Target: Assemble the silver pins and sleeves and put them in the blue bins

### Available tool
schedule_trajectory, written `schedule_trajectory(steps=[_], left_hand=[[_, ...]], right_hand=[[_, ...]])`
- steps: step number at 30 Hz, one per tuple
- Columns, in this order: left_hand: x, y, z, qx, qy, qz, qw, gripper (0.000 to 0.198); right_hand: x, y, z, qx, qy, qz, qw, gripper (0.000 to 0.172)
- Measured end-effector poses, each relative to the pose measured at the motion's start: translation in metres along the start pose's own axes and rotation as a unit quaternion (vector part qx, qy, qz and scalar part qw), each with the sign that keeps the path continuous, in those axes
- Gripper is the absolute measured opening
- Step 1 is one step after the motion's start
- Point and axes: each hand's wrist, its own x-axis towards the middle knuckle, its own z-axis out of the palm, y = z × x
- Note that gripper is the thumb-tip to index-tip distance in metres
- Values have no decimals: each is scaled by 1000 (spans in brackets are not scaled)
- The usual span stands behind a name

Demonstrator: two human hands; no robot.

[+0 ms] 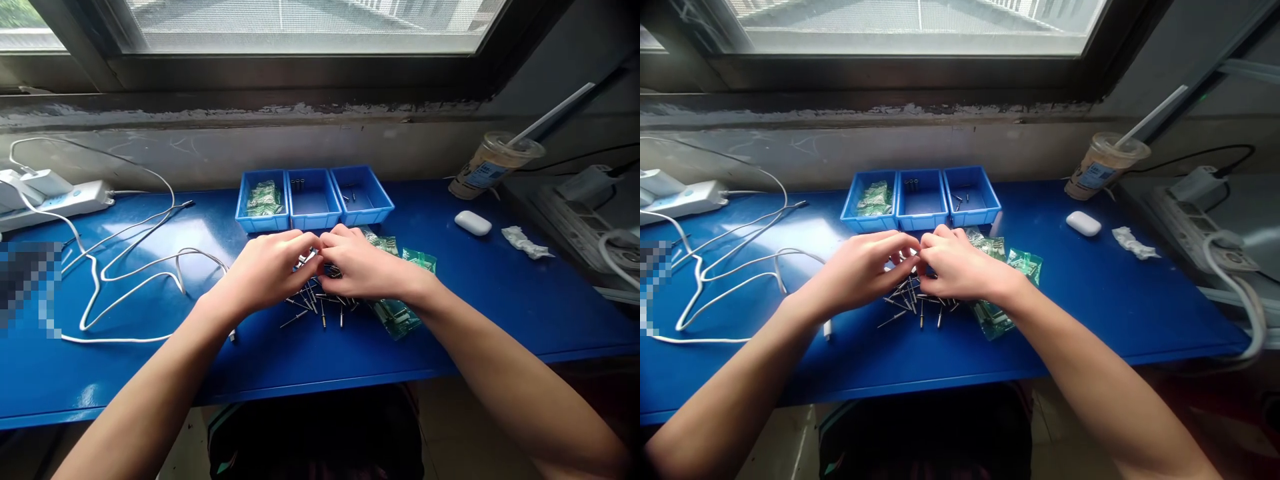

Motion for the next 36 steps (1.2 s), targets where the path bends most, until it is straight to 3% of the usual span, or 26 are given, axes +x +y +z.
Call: schedule_trajectory(steps=[5,12,16,19,22,25,27,33,36], left_hand=[[0,-2,-2,-5,14,5,1000,17],[1,-4,-4,2,64,-5,998,19],[3,-6,-6,-9,120,-39,992,21],[4,-7,-8,-24,153,-50,987,21],[4,-7,-8,-31,166,-48,984,21],[4,-7,-8,-29,169,-46,984,20],[4,-7,-8,-25,162,-41,986,20],[2,-7,-7,-21,111,-2,994,21],[1,-8,-6,-23,93,4,995,21]], right_hand=[[1,4,0,27,54,-39,997,9],[-1,4,-3,18,84,-18,996,24],[-2,4,-11,128,92,-21,987,33],[-3,5,-17,280,121,8,952,25],[-4,8,-21,471,127,22,873,18],[-5,13,-21,601,125,12,789,27],[-5,16,-20,638,122,23,760,36],[-5,20,-21,663,105,20,741,45],[-6,24,-29,619,73,83,777,46]])
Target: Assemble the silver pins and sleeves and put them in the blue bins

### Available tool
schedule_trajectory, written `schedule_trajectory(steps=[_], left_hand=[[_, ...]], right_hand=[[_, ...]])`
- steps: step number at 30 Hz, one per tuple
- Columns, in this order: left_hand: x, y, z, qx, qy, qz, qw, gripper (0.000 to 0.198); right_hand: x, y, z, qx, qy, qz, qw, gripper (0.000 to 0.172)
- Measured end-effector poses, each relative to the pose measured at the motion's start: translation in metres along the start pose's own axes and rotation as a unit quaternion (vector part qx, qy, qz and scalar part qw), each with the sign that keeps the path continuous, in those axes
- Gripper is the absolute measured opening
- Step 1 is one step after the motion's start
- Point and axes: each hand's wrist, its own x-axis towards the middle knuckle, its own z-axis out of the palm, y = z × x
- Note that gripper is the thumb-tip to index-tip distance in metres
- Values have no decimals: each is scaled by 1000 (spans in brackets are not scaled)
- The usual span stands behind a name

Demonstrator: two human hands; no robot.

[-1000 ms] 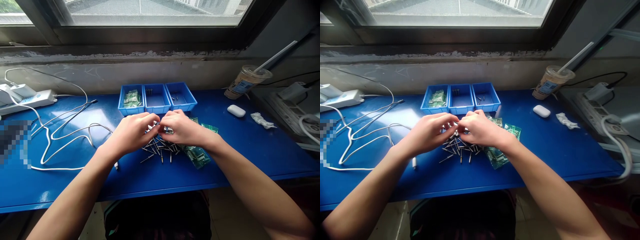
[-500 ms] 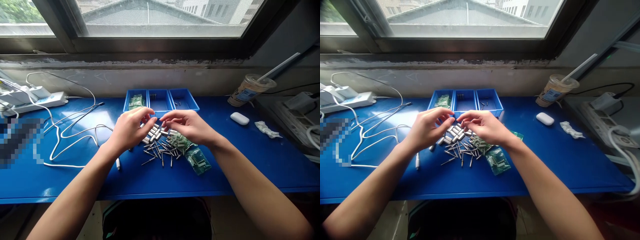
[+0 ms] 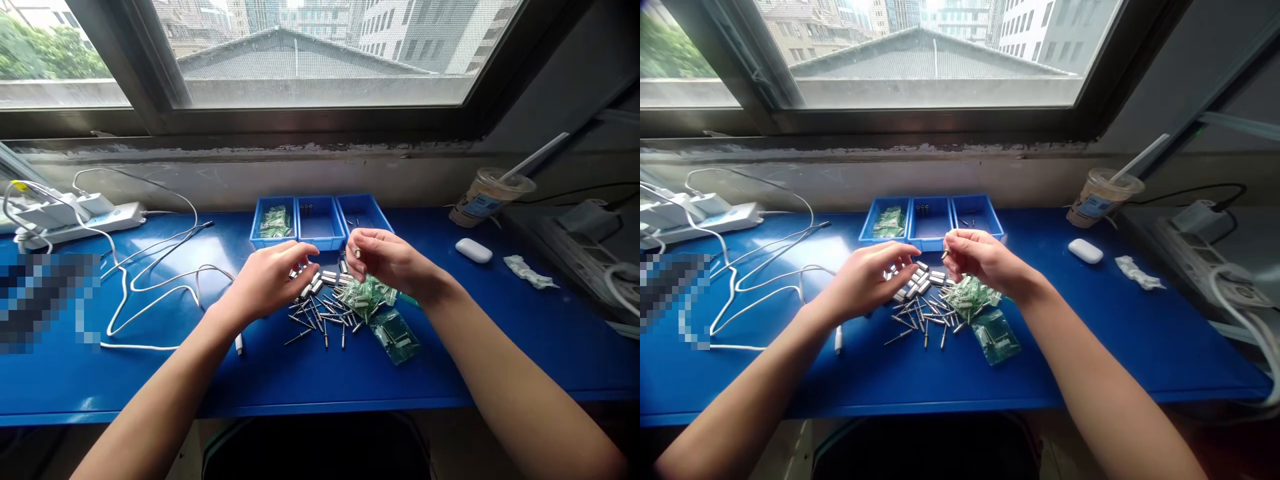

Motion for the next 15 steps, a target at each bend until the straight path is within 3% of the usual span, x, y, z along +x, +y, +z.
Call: schedule_trajectory(steps=[3,5,7,10,12,15], left_hand=[[-1,-1,1,1,-10,-1,1000,23],[-1,-2,1,4,-16,-2,1000,24],[-1,-2,1,5,-19,1,1000,24],[0,-1,0,-6,-5,8,1000,24],[1,-1,-1,-14,9,6,1000,23],[1,-2,-1,-14,21,-4,1000,22]], right_hand=[[-1,-4,-14,-107,73,91,987,53],[-1,-3,-26,-145,139,99,975,53],[1,0,-36,-188,225,55,954,44],[3,3,-42,-282,332,-39,899,30],[2,3,-38,-338,332,-73,878,29],[-2,-1,-28,-437,240,-35,866,29]])
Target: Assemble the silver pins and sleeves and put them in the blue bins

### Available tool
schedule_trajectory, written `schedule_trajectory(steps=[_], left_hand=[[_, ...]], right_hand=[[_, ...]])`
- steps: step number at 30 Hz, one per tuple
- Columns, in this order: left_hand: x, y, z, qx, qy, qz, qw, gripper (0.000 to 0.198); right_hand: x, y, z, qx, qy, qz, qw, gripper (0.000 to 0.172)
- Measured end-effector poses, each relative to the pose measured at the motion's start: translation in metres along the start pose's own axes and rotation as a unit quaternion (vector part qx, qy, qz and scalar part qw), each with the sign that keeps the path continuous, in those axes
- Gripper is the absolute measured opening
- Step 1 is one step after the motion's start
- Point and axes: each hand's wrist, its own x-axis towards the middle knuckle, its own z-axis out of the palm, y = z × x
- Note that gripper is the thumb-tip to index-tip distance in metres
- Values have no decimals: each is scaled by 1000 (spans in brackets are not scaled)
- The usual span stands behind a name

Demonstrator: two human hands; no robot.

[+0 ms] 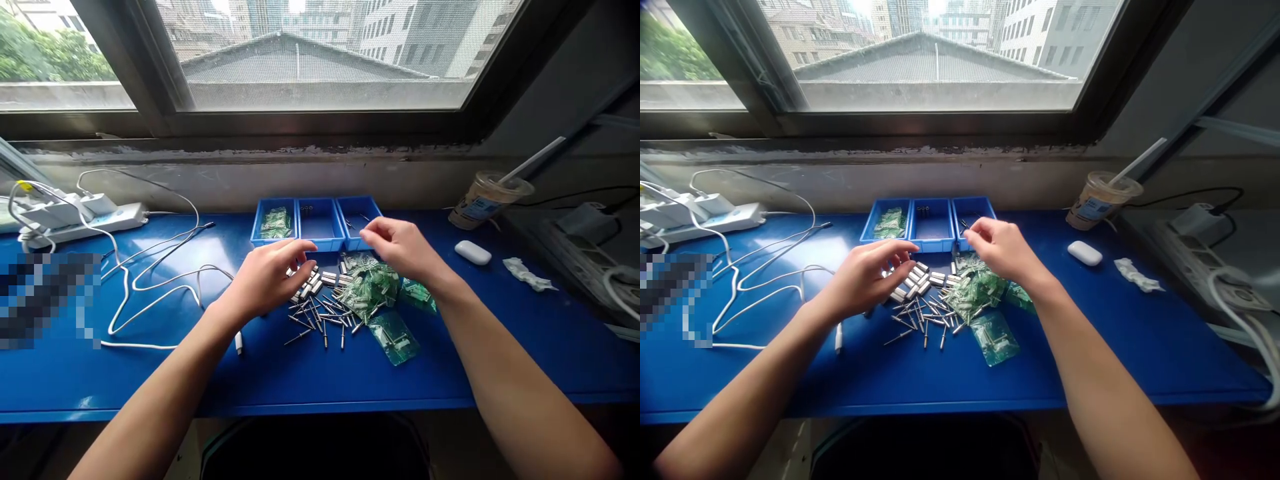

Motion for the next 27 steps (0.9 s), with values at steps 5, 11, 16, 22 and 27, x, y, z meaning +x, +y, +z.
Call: schedule_trajectory(steps=[5,11,16,22,27], left_hand=[[-1,-1,2,8,-21,-1,1000,22],[-3,0,4,23,-45,3,999,24],[-2,-1,4,17,-61,-3,998,24],[-3,2,4,17,-48,-3,999,25],[-2,4,4,-58,-24,30,998,57]], right_hand=[[-8,-9,-3,-132,-175,23,975,28],[-7,-10,-7,-231,-220,74,945,59],[-6,-11,-3,-276,-176,57,943,45],[-8,-4,-4,-193,-25,-65,979,22],[-15,-14,16,-38,37,-265,963,15]])
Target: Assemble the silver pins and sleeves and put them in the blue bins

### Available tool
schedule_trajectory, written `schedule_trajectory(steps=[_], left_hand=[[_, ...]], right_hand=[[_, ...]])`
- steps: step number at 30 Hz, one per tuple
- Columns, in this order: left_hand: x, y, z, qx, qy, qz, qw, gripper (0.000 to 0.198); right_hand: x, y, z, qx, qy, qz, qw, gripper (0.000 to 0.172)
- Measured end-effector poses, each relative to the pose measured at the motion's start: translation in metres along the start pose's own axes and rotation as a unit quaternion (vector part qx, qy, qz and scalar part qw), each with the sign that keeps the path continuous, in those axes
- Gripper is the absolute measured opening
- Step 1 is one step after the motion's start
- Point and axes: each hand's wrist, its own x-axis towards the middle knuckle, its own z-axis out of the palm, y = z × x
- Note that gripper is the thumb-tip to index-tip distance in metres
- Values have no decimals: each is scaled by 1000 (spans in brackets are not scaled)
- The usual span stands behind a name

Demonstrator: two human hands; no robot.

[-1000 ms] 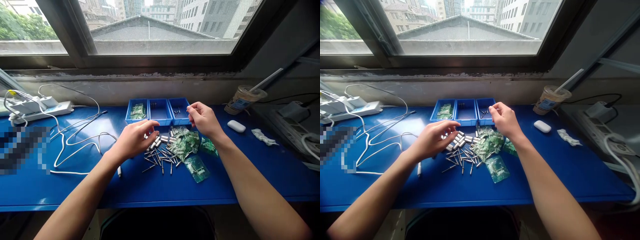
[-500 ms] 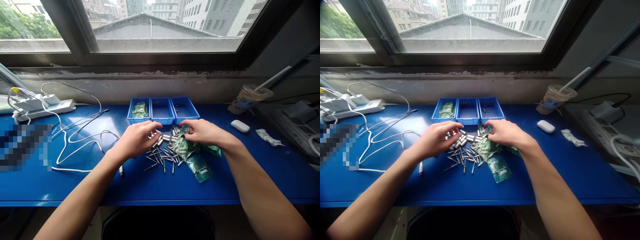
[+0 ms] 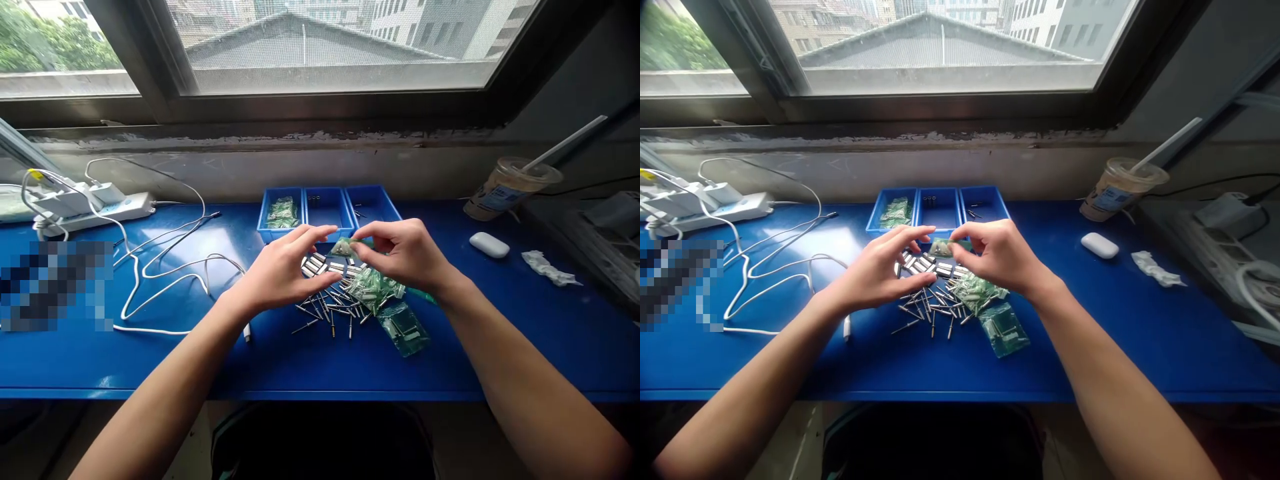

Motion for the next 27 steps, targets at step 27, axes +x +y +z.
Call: schedule_trajectory(steps=[27], left_hand=[[6,-2,-1,-98,37,-44,994,36]], right_hand=[[1,-15,30,303,-79,135,940,39]])
